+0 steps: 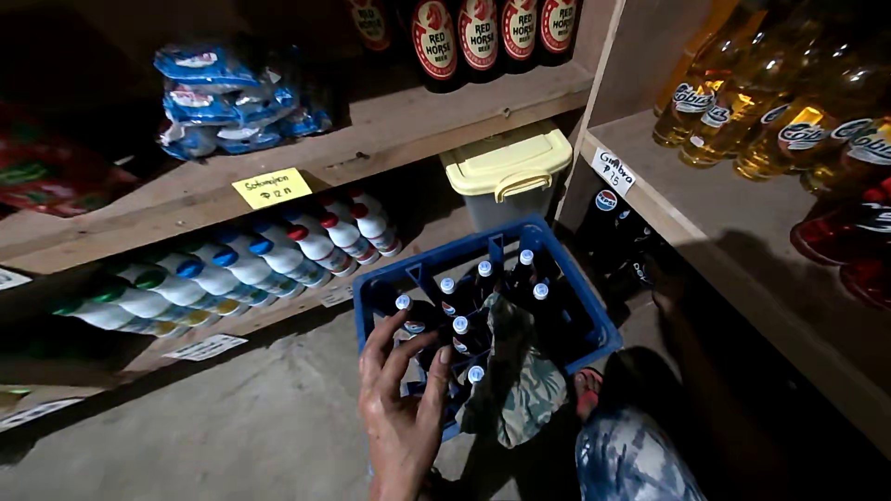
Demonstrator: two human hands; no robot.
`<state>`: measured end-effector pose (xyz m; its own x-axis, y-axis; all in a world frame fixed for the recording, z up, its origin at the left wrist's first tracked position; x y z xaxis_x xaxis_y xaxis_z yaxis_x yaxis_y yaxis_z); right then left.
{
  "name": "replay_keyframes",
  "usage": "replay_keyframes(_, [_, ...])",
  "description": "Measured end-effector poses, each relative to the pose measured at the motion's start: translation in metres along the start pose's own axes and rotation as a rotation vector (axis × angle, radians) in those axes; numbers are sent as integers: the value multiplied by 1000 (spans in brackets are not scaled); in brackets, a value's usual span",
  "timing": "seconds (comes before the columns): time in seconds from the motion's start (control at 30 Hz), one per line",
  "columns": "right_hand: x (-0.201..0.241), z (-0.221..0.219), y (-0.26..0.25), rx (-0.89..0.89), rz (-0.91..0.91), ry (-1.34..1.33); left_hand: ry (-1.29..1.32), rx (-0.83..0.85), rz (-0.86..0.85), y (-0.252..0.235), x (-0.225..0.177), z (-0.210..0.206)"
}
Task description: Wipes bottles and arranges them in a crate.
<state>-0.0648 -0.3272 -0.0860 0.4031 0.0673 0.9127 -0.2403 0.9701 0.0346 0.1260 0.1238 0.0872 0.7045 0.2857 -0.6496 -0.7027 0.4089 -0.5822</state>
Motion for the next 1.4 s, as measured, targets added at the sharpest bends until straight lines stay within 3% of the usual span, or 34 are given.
replay_keyframes(0.17, [-1,-15,-11,222,-18,3,-22,21,16,0,-1,0])
replay_keyframes(0.4, [12,-15,-10,167,51,153,-19,33,38,1,-4,0])
replay_keyframes(0.53, [-41,-14,9,43,-133,88,7,41,53,5,-5,6])
replay_keyframes(0.67, [-99,-29,6,77,-350,313,-5,71,68,7,-4,12])
replay_keyframes(1.0, [-114,-35,-7,200,-334,341,-3,58,107,5,5,26])
replay_keyframes(1.07, [-118,-40,-4,324,-318,409,-10,23,130,4,9,31])
replay_keyframes(1.13, [-100,-47,10,542,-223,583,-15,-25,164,1,14,40])
replay_keyframes(1.2, [-43,-47,39,709,-55,729,-9,-52,205,-1,19,43])
replay_keyframes(1.33, [104,-84,134,949,349,535,28,-39,254,-3,29,33])
replay_keyframes(1.4, [131,-124,192,1140,460,554,58,-21,267,-4,31,25])
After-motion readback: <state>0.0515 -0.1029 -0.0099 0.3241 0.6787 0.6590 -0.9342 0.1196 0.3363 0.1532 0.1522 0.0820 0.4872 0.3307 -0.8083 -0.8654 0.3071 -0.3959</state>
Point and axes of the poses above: each hand's wrist, its own y-axis away from the middle knuckle, its own z-axis out of the back of the hand, x = y × z, the point moved 10 cm from there along -y, towards the middle knuckle, and after that the axes turned 4 degrees about -z, right-handed, at the moved point
